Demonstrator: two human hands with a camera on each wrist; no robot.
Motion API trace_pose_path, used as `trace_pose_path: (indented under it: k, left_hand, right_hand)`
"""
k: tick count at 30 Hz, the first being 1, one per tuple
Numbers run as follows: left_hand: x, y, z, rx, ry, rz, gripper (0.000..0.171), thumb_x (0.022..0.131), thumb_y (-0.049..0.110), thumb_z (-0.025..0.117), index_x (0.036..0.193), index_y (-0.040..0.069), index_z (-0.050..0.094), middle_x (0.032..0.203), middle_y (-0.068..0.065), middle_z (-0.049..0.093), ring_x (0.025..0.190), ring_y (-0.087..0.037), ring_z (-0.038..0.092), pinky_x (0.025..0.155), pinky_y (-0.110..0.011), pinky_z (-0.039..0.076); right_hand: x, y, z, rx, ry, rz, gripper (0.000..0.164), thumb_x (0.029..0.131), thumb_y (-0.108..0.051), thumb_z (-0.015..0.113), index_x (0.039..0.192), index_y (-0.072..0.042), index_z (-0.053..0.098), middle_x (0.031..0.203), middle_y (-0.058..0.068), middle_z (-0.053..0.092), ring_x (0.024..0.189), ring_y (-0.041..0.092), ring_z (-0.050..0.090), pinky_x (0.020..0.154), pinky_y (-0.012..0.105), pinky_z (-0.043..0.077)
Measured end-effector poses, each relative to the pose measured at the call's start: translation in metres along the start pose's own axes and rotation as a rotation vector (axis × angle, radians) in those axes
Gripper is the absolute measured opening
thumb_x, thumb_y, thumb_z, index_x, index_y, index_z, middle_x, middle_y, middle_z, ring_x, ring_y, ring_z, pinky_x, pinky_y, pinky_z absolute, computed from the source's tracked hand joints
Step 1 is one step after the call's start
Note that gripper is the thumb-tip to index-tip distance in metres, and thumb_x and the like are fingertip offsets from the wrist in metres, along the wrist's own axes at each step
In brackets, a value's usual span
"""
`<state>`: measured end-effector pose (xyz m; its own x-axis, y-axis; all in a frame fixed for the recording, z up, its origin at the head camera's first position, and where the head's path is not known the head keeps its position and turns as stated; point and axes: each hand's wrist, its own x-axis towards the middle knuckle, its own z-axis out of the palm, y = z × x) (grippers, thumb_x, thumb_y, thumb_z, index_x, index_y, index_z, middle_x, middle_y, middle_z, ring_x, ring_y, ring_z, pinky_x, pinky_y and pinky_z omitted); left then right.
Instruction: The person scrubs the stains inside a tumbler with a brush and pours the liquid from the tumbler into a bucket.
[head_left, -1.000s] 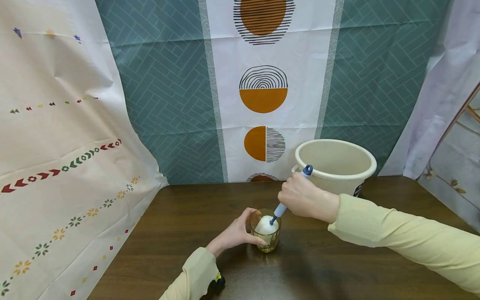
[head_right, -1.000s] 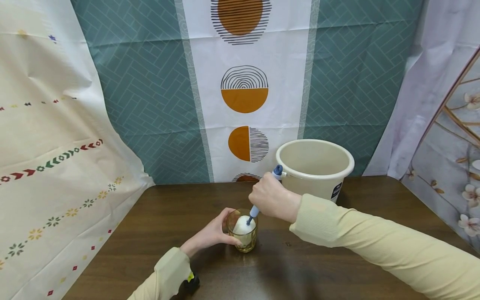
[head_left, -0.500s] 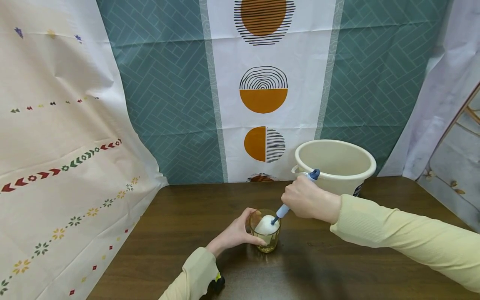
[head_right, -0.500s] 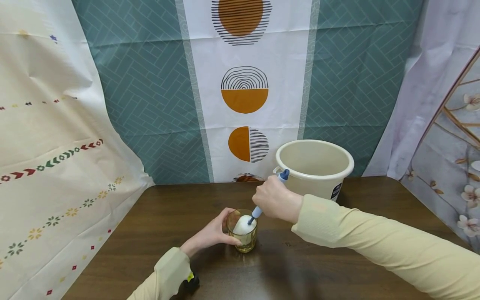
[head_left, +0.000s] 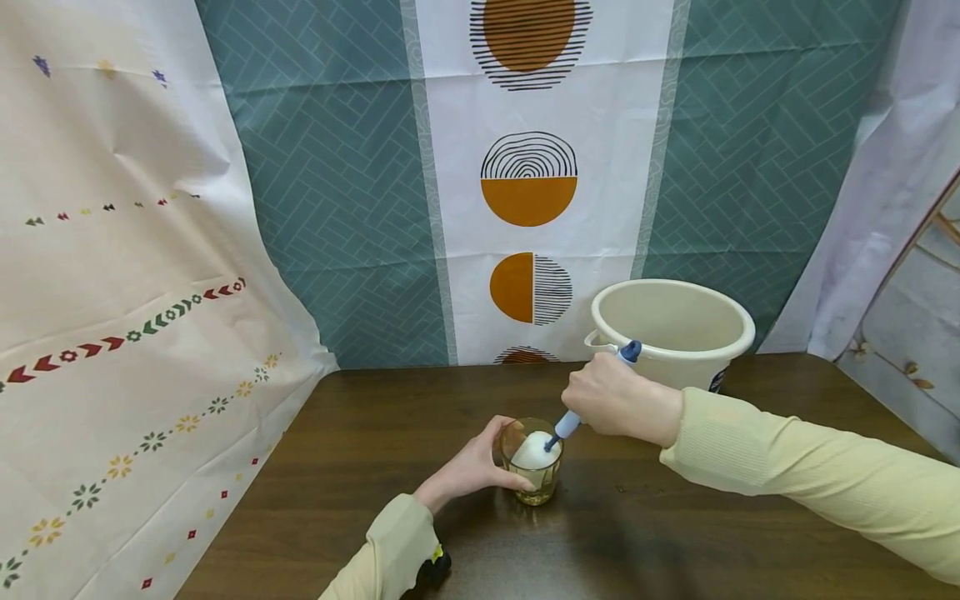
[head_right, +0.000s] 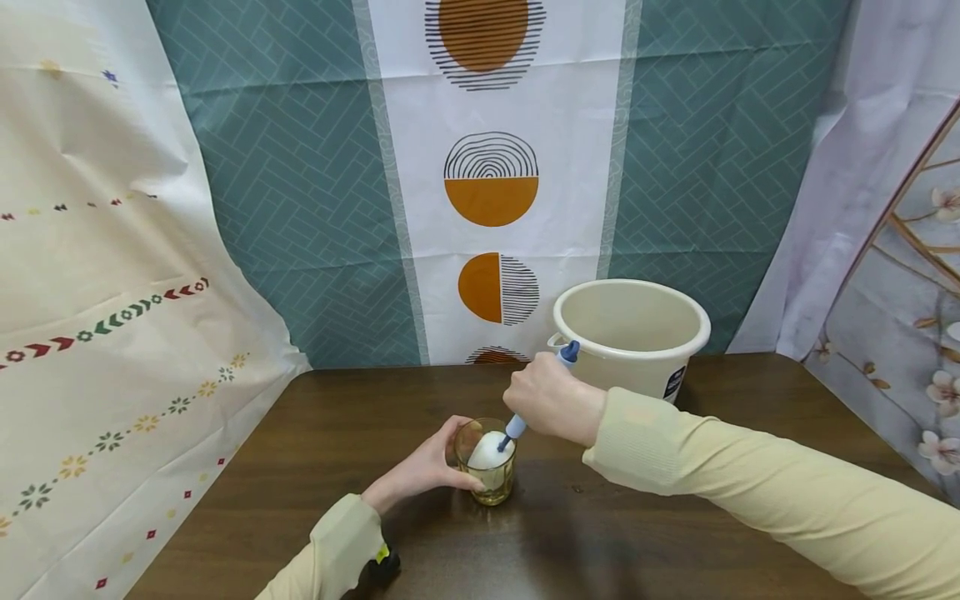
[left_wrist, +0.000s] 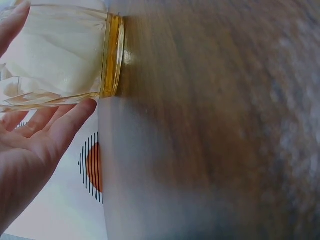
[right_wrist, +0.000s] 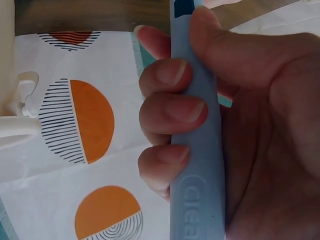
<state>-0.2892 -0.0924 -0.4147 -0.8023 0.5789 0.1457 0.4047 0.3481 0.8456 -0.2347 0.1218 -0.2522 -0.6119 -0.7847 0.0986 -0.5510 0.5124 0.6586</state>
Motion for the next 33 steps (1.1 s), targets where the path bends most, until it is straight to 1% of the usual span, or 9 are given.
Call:
trace_pose_path:
  k: [4, 7, 14, 23, 31, 33]
  left_hand:
    - [0.0004, -0.0001, -0.0003, -0.014, -0.009, -0.006, 0.073, 0.067, 0.028, 0.081, 0.124, 0.015, 0.038, 0.11, 0.006, 0.051, 0.103, -0.012, 0.047, 0.085, -0.036, 0.037]
    - [0.0011, -0.0008, -0.0005, -0.022, -0.013, -0.005, 0.072, 0.067, 0.027, 0.081, 0.124, 0.015, 0.038, 0.11, 0.006, 0.051, 0.103, -0.012, 0.048, 0.086, -0.035, 0.037]
    - [0.0008, -0.0012, -0.0001, -0.031, -0.015, 0.011, 0.071, 0.068, 0.024, 0.081, 0.124, 0.014, 0.038, 0.111, 0.005, 0.052, 0.103, -0.013, 0.048, 0.085, -0.035, 0.038]
    - [0.0, -0.0014, 0.0005, -0.041, -0.022, -0.004, 0.071, 0.068, 0.024, 0.081, 0.124, 0.014, 0.038, 0.111, 0.005, 0.051, 0.103, -0.014, 0.047, 0.085, -0.035, 0.038]
    - [0.0004, -0.0025, 0.0005, -0.011, -0.005, 0.005, 0.071, 0.067, 0.027, 0.081, 0.123, 0.015, 0.038, 0.114, 0.005, 0.049, 0.104, -0.013, 0.046, 0.086, -0.036, 0.037]
    - [0.0005, -0.0022, 0.0003, -0.018, -0.005, 0.009, 0.071, 0.067, 0.026, 0.081, 0.123, 0.015, 0.038, 0.115, 0.004, 0.048, 0.104, -0.013, 0.046, 0.085, -0.035, 0.037]
  right_hand:
    - [0.0011, 0.0015, -0.0017, 0.03, -0.056, -0.001, 0.024, 0.068, -0.016, 0.07, 0.056, -0.014, 0.05, 0.05, -0.004, 0.045, 0.043, 0.012, 0.038, 0.041, 0.027, 0.034]
    - [0.001, 0.0026, -0.0028, 0.046, -0.07, -0.001, 0.025, 0.07, -0.019, 0.071, 0.057, -0.014, 0.05, 0.051, -0.004, 0.045, 0.044, 0.012, 0.038, 0.041, 0.027, 0.034]
    - [0.0014, 0.0035, -0.0029, 0.07, -0.053, -0.01, 0.027, 0.071, -0.019, 0.071, 0.056, -0.015, 0.048, 0.05, -0.004, 0.043, 0.044, 0.012, 0.038, 0.041, 0.028, 0.034]
    - [0.0016, 0.0038, -0.0024, 0.079, -0.057, -0.015, 0.027, 0.073, -0.021, 0.071, 0.056, -0.014, 0.05, 0.05, -0.004, 0.043, 0.044, 0.012, 0.038, 0.041, 0.027, 0.034]
    - [0.0019, 0.0062, -0.0033, 0.078, -0.028, -0.006, 0.026, 0.073, -0.021, 0.071, 0.057, -0.013, 0.052, 0.051, -0.003, 0.046, 0.044, 0.013, 0.041, 0.042, 0.027, 0.035]
    - [0.0023, 0.0072, -0.0036, 0.077, -0.009, -0.004, 0.025, 0.072, -0.021, 0.071, 0.057, -0.013, 0.053, 0.051, -0.003, 0.047, 0.045, 0.013, 0.043, 0.043, 0.027, 0.036]
